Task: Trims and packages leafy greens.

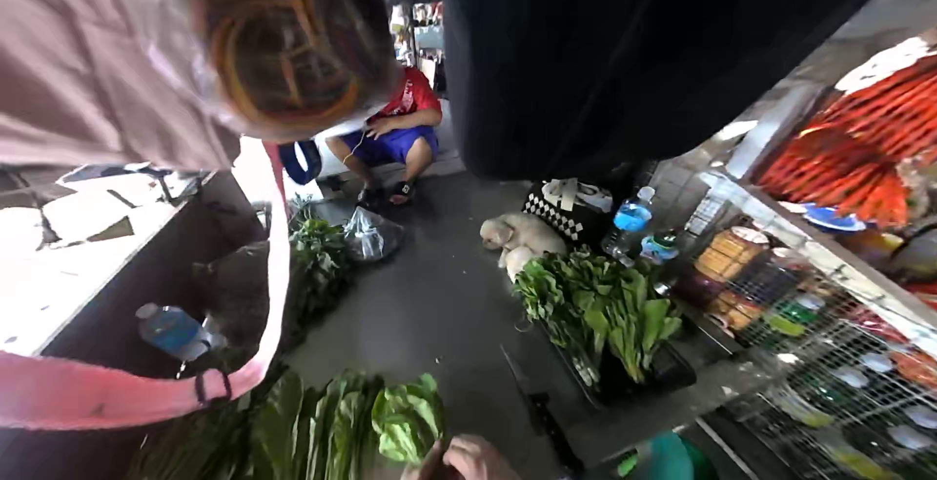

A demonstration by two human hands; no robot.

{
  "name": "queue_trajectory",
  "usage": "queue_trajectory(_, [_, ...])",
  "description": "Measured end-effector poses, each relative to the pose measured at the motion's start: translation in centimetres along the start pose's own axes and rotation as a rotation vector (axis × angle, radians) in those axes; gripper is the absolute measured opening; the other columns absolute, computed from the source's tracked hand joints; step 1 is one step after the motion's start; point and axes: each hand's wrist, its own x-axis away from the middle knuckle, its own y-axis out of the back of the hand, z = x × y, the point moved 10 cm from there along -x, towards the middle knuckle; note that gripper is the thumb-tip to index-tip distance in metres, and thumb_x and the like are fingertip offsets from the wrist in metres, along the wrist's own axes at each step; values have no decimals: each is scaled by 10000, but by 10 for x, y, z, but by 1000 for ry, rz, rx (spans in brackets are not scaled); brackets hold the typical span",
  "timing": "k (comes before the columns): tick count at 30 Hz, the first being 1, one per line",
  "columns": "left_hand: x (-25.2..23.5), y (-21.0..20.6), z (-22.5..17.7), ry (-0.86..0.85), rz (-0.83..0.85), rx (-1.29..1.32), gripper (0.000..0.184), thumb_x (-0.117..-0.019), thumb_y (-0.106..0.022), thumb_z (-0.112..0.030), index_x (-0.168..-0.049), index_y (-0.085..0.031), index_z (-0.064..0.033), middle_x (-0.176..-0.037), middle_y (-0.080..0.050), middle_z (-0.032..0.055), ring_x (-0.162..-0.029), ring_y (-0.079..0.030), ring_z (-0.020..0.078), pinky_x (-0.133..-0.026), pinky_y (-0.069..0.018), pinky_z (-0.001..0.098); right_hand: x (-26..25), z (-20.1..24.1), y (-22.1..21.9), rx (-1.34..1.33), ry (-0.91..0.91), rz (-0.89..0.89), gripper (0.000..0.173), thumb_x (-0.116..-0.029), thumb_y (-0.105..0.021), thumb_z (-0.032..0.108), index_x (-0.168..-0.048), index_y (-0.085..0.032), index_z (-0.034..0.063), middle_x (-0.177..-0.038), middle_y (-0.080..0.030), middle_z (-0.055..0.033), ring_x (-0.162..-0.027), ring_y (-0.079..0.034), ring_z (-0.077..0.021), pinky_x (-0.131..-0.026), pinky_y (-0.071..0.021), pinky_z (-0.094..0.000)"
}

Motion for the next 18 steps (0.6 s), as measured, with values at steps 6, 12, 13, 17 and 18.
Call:
queue_trajectory(6, [13,7,-23,63,-30,-16,296,-1067,-533,-267,-1040,-661,-2,-775,-687,78,-640,-647,156,-598,-566,326,-20,27,-2,44,6,48,247,-893,-710,122,-1093,-726,-22,-1119,-709,-200,-1082,-689,-314,-999,-549,-441])
queue_trajectory(12, [10,18,-27,132,70,64,456,-1089,-413,-447,-1150,-629,-50,-868,-685,74,-747,-664,166,-702,-578,347,-28,34,-2,-12,11,-74,184,-943,-689,117,-1081,-758,17,-1066,-739,-136,-1028,-716,-243,-950,-584,-397])
queue_trajectory(13, [9,20,-26,142,75,68,484,-1077,-421,-485,-1180,-627,-59,-901,-691,81,-774,-672,175,-714,-584,354,-27,36,-2,3,28,-88,168,-930,-709,110,-1066,-763,27,-1057,-741,-126,-1024,-717,-236,-947,-586,-390])
queue_trajectory(17, [5,23,-26,178,88,26,549,-1050,-423,-565,-1222,-620,-83,-955,-694,84,-798,-668,180,-716,-578,362,-27,41,-5,91,53,-81,174,-896,-739,105,-1051,-767,31,-1059,-741,-120,-1024,-712,-254,-938,-580,-427])
queue_trajectory(18, [4,23,-28,174,73,5,540,-1046,-435,-564,-1200,-628,-84,-929,-692,78,-768,-661,170,-686,-572,348,-27,44,-5,139,73,-79,162,-888,-743,110,-1030,-770,38,-1043,-742,-111,-1008,-713,-253,-918,-583,-426])
